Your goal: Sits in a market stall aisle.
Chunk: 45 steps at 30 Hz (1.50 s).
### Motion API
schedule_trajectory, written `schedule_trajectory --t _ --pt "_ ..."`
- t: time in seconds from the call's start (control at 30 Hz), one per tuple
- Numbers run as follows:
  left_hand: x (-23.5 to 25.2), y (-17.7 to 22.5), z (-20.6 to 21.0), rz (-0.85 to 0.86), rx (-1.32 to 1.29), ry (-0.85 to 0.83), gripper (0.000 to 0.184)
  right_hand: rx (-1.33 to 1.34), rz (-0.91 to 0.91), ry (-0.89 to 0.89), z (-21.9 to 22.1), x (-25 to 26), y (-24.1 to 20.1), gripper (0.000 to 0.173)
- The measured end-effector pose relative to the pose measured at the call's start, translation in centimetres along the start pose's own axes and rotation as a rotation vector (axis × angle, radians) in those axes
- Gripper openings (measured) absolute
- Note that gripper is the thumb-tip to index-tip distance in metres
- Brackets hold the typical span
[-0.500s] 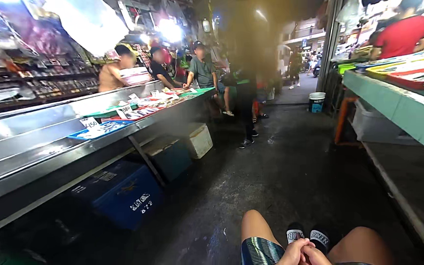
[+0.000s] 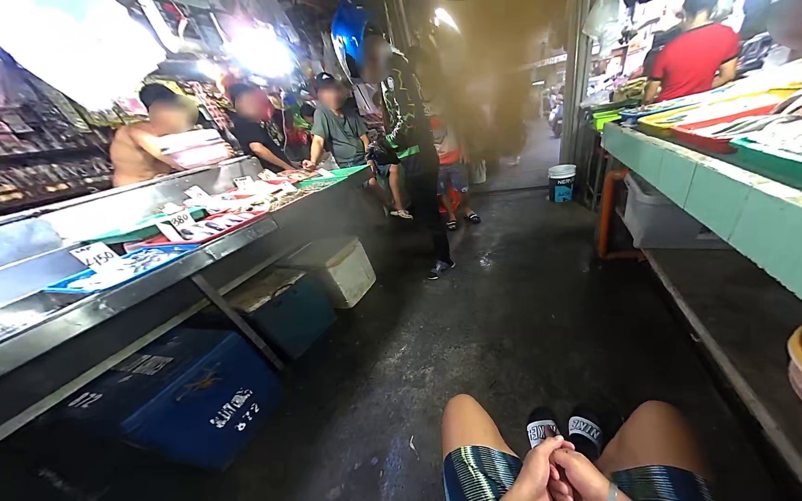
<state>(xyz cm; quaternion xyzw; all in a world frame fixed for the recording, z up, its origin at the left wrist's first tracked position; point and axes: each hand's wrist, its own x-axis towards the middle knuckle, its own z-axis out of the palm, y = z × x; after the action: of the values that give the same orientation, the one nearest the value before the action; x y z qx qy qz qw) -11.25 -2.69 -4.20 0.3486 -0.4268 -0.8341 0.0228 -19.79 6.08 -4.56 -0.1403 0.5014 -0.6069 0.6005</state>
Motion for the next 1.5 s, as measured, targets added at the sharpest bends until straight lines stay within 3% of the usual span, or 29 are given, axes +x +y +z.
schedule_trajectory --t 0.1,0.23,0.37,1.5 --pt "0.8 -0.5 -0.1 -0.017 0.022 0.013 0.037 -0.01 0.004 -0.015 -0.6 0.1 0.2 0.039" --pt "-3.1 2.3 2.5 -0.11 0.134 0.157 0.037 -0.086 0.14 0.297 4.2 -2.7 -2.6 0.038" --pt "0.2 -0.4 -0.6 -0.006 -0.004 0.014 0.037 0.001 -0.007 -0.035 -0.1 0.3 0.4 0.037" --pt "0.7 -0.7 -0.2 -0.03 0.056 0.025 0.041 -0.029 0.015 0.0 -1.2 1.0 1.3 0.039"
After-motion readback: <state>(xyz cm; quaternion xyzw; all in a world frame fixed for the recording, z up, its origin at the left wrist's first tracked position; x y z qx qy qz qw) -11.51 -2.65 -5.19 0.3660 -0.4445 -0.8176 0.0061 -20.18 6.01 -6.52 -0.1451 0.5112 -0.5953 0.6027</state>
